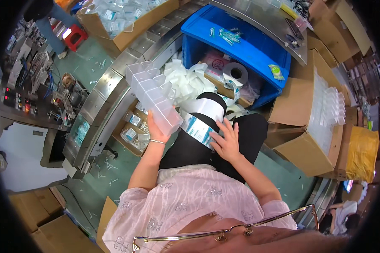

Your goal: The person packs packaged items from a conveyor into plastic cases and places them into a cardboard box. The person then takes plastic compartment boxes and applies adhesive labels onto them.

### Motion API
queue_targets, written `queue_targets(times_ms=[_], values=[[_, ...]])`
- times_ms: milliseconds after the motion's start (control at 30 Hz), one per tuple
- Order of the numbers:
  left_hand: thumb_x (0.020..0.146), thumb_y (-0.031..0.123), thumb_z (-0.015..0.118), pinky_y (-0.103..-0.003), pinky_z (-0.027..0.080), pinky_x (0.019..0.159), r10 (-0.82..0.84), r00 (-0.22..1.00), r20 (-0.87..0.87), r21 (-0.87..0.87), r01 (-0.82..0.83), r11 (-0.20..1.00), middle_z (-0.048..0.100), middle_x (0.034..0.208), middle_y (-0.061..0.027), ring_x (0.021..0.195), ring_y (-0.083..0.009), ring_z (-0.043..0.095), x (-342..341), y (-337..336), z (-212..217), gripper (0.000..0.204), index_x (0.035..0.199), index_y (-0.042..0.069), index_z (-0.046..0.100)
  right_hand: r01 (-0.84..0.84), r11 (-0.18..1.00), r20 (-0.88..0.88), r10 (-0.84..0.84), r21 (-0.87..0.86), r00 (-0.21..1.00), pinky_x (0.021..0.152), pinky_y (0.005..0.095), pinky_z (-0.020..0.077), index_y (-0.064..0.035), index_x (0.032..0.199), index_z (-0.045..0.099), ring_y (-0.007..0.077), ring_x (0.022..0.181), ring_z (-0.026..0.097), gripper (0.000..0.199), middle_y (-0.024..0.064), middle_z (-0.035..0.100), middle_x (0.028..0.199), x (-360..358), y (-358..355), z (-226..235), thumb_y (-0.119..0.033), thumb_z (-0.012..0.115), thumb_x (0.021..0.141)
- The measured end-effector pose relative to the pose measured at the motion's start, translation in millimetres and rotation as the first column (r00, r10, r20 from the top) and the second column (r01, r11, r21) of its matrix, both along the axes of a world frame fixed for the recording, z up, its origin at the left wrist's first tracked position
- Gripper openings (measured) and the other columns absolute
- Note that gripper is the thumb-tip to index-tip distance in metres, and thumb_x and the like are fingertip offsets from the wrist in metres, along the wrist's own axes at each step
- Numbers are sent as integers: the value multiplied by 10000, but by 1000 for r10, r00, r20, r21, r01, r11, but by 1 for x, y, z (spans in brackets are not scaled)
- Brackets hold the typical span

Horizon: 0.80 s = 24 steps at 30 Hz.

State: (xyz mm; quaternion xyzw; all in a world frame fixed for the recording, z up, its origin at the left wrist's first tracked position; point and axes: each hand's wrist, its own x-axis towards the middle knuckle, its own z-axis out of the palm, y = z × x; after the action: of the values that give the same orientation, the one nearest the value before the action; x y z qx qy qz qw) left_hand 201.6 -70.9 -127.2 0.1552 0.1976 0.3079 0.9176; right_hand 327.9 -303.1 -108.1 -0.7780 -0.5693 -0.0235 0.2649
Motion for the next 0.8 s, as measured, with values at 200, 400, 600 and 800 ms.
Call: queue_targets(times_ms=[200,400,600,800], values=[[792,543,474,-494,444,836,0,1000,-13,-4,-1,1000,552,1087,-123,1025,-291,534,8,4,6,590,1176,94,469,-123,972,52,136,-198,989,953,631,157,-195,1170,524,300,1293,232,496,0,365,1353,-14,15,-3,-291,665,705],[796,553,468,-487,460,820,-91,996,8,11,91,996,561,1080,-157,1003,-294,546,13,-10,11,605,1177,83,473,-54,993,38,58,-100,998,980,608,129,-179,1131,550,295,1287,247,425,29,395,1322,-10,11,2,-248,648,723],[803,564,450,-471,472,800,-135,989,54,-9,135,991,557,1084,-179,988,-304,555,17,-22,1,625,1179,66,468,-5,984,16,8,-180,1000,965,625,147,-237,1135,560,328,1287,237,423,81,353,1343,-1,22,5,-221,637,720],[806,575,435,-455,480,773,-143,990,14,-5,143,990,564,1064,-200,933,-309,576,20,-30,-16,637,1175,57,469,-46,998,-39,48,42,998,968,640,143,-246,992,630,306,1287,238,303,45,370,1328,12,47,15,-198,664,695]])
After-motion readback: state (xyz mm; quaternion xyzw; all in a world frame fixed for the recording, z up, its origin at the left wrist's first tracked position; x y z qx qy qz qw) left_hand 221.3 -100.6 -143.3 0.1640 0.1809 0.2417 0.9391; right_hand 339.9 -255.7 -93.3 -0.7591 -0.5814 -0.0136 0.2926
